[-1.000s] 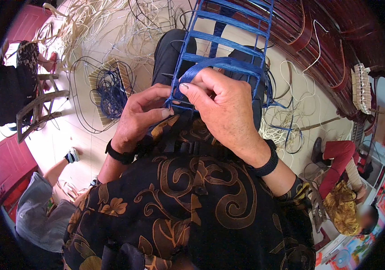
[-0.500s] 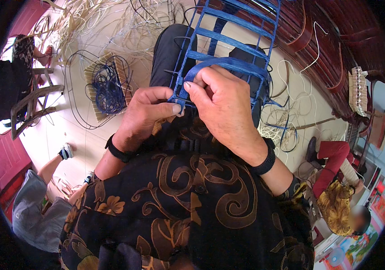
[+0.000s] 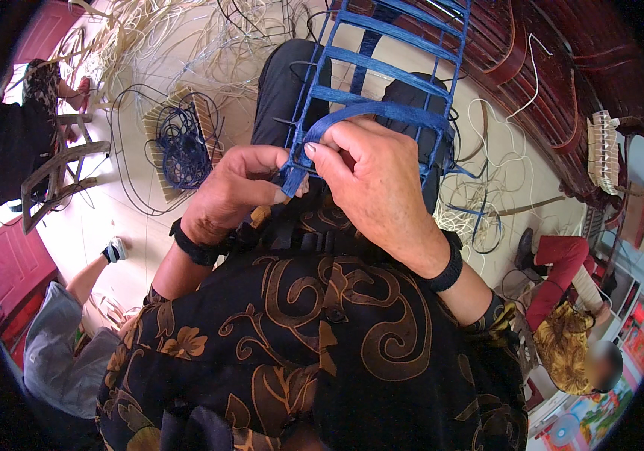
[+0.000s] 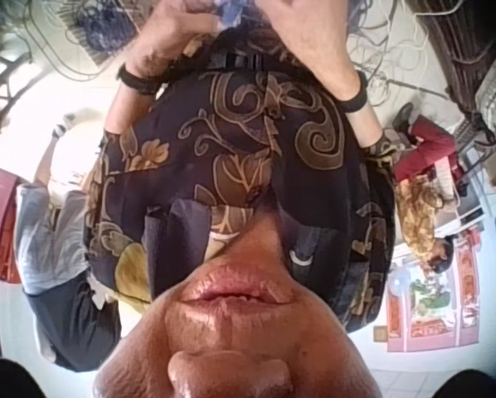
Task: The person weaves blue plastic straps around a blue wire frame, pulling the straps tight and tucking the ends through the frame structure by hand.
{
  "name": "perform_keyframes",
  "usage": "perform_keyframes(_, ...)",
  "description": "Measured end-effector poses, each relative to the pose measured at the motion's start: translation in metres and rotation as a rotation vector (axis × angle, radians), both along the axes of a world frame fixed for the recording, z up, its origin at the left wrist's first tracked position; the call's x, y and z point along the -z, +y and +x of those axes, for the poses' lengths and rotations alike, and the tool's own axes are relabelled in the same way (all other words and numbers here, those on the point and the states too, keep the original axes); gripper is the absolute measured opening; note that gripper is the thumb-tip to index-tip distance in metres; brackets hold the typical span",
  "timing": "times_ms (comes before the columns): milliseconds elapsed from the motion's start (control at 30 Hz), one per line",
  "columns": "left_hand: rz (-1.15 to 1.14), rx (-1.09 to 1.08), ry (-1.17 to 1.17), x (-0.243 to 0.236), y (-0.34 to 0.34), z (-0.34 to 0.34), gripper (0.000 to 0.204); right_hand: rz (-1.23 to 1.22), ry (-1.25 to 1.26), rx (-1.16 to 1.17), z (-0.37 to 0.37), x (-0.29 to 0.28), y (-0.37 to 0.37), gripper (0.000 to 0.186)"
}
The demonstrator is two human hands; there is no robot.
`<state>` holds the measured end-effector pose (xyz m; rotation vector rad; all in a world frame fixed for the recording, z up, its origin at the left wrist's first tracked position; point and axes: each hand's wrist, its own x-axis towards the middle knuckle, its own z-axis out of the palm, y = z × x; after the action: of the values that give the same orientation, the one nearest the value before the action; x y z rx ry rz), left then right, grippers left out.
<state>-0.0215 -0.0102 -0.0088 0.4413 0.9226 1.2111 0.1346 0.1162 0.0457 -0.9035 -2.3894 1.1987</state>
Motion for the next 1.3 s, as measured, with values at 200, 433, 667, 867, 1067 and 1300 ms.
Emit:
perform_keyframes(200,-0.034,-0.044,0.089,0.006,-0.001,0.007,0.008,-0.039,0.010,0.016,0.001,0.002,-0.002,0.016)
perform_keyframes(433,-0.030,-0.145,0.167,0.004,0.000,0.014,0.012,0.015,0.037,-0.016,0.000,0.005,-0.002,0.013)
perform_keyframes(667,-0.107,-0.120,0.250,-0.009,0.004,0.011,0.014,0.120,0.065,-0.106,0.001,0.006,-0.004,0.008)
perform_keyframes(867,-0.112,-0.113,0.254,-0.012,0.007,0.011,0.012,0.050,0.069,-0.057,0.001,0.005,-0.002,0.008)
perform_keyframes(1067,-0.113,-0.152,0.203,-0.008,0.006,0.013,0.013,-0.087,0.056,-0.048,0.005,-0.005,-0.001,0.007)
perform_keyframes(1300,-0.074,-0.144,0.278,-0.013,0.007,0.011,0.013,-0.171,0.026,0.010,-0.003,-0.001,-0.005,0.020)
